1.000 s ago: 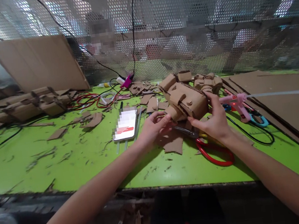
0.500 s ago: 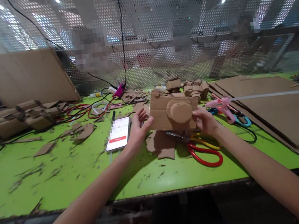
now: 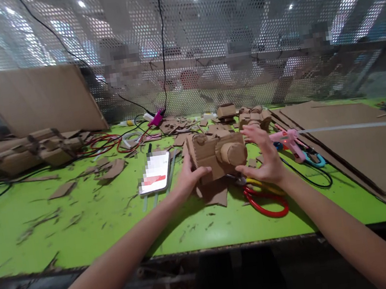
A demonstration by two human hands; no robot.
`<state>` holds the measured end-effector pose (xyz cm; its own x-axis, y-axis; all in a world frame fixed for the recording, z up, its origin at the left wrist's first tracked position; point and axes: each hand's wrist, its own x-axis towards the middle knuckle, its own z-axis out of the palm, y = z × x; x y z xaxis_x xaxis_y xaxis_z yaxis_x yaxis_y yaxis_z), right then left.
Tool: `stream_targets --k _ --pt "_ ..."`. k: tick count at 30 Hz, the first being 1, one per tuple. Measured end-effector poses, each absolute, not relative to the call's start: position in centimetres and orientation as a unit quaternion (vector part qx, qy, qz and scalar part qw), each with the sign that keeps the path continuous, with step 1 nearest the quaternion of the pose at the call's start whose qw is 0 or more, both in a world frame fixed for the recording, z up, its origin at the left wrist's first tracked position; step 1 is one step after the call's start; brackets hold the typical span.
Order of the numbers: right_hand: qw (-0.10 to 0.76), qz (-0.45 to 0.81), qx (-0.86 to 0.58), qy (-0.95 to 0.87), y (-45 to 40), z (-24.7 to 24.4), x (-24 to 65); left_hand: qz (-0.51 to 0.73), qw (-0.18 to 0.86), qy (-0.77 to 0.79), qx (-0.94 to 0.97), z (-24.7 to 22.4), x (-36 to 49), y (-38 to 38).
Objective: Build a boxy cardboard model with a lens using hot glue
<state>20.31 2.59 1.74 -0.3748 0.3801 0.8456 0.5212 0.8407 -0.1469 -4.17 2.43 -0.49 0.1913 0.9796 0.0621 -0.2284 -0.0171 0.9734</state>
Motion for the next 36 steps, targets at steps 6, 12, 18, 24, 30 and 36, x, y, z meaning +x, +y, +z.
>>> stream_targets --k 6,12,18,24,30,36 --pt "0.446 -0.146 -0.262 -0.843 1.5 1.9 18.8 0.534 0.555 0.365 0.523 -1.0 -3.9 2.1" --pt "0.479 -0.169 -0.248 -0.825 1.3 2.1 18.5 0.555 0.516 0.374 0.535 -0.9 -3.7 1.6" --pt "0.491 -0.181 -0.26 -0.812 1.0 2.1 18.3 0.558 0.522 0.387 0.516 -0.2 -3.2 0.7" --pt "0.494 -0.197 -0.277 -0.8 0.9 2.1 18.1 0.575 0.511 0.382 0.512 -0.2 -3.0 0.5" --pt "0.506 -0.18 -0.3 -0.788 1.0 1.7 18.0 0.586 0.494 0.383 0.516 -0.1 -2.7 0.0" --pt "0.509 -0.209 -0.307 -0.776 0.8 1.7 17.6 0.583 0.502 0.376 0.518 0.0 -2.5 -0.4"
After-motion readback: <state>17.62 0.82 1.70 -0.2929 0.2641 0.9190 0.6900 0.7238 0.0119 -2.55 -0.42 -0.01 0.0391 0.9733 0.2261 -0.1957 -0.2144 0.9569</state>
